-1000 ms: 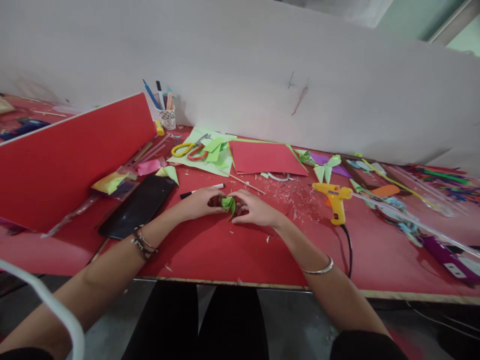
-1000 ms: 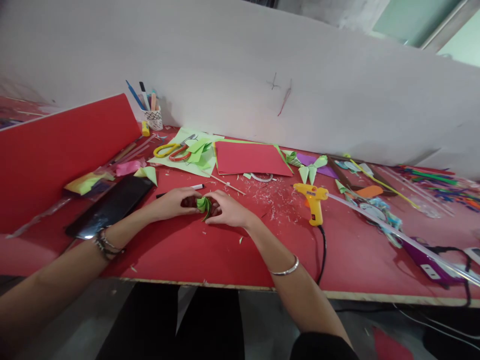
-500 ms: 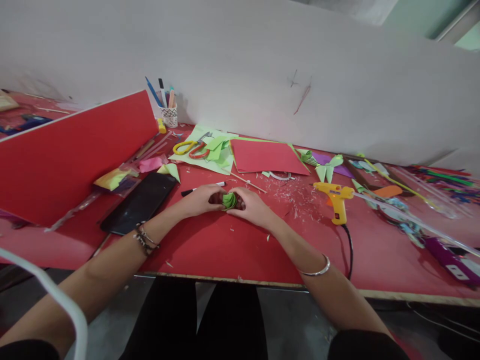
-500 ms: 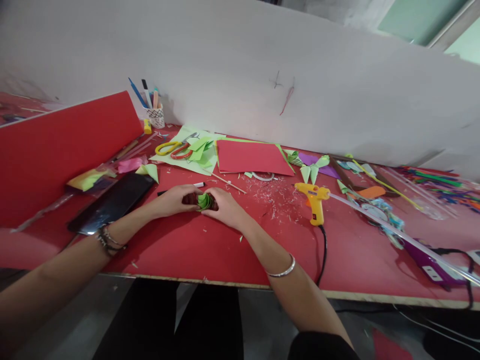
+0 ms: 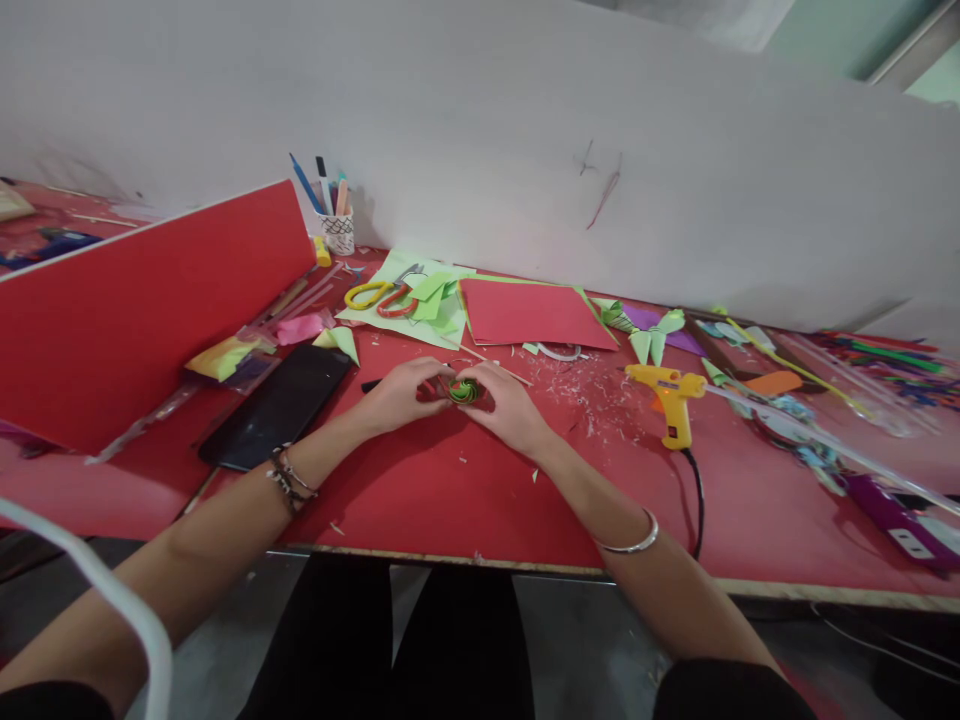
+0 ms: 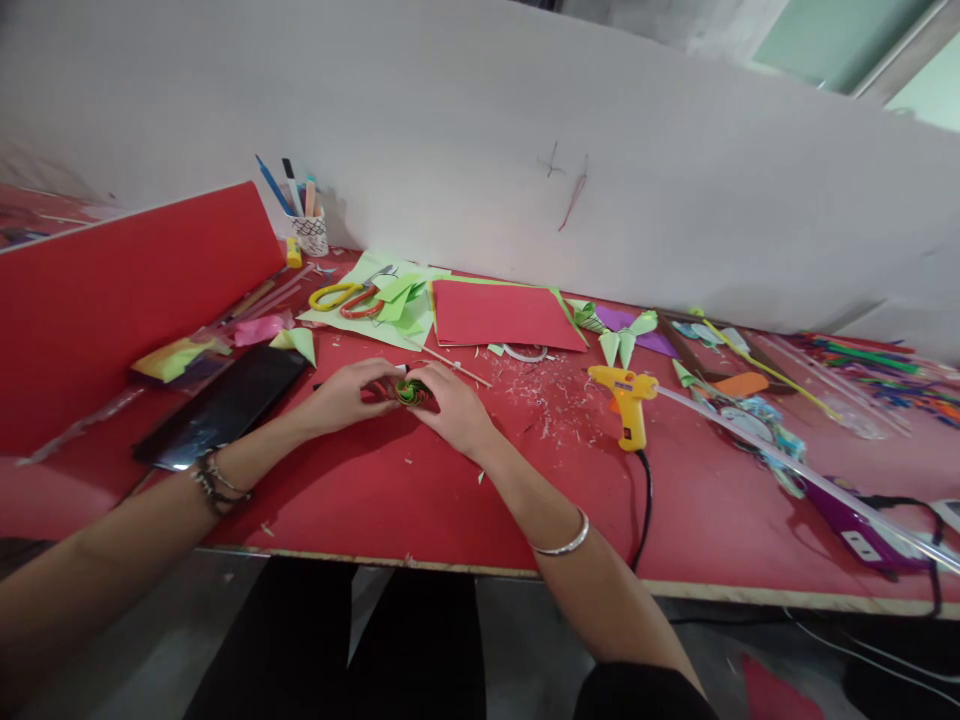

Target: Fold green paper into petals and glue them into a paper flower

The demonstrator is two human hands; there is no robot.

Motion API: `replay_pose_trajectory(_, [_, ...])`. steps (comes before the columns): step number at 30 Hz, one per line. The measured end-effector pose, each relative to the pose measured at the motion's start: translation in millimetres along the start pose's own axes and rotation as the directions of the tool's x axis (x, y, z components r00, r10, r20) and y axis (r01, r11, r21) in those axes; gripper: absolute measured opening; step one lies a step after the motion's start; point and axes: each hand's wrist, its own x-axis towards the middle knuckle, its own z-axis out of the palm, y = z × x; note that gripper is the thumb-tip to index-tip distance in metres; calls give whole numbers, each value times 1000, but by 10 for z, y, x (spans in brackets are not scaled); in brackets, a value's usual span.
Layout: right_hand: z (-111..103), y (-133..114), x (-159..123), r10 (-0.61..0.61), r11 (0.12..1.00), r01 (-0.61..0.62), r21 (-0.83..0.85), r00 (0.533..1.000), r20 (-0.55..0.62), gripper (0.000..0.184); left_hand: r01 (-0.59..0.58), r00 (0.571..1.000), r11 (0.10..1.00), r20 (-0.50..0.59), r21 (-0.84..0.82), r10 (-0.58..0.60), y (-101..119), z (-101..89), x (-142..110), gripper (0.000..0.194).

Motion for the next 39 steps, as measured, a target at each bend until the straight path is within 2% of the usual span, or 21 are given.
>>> replay_pose_trajectory(9, [25,0,-3,-82,987,66,-146,991,-106,24,-103,984,994,-143,21,105,-9,34,2,24])
replay_pose_trajectory(14, [23,6,0,-67,977,35,-212,988,-142,28,-111,975,993,-191,41,117,9,30,7,24])
replay_pose_trajectory(19, [25,8,5,-81,982,50,-182,982,-170,25,-82,973,997,-215,5,81,31,39,5,27])
replay_pose_trajectory(24, [34,-2,5,-89,991,70,-117,983,-162,24,-81,976,997,-201,5,81,35,33,5,24])
replay_pose_trajectory(31, [30,-12,1,-45,995,33,-90,990,-134,38,-144,969,988,-195,59,153,-11,38,4,25])
replay_pose_trajectory(39, [30,8,4,-98,992,89,-93,991,-94,39,-147,975,986,-157,72,157,-6,29,6,24])
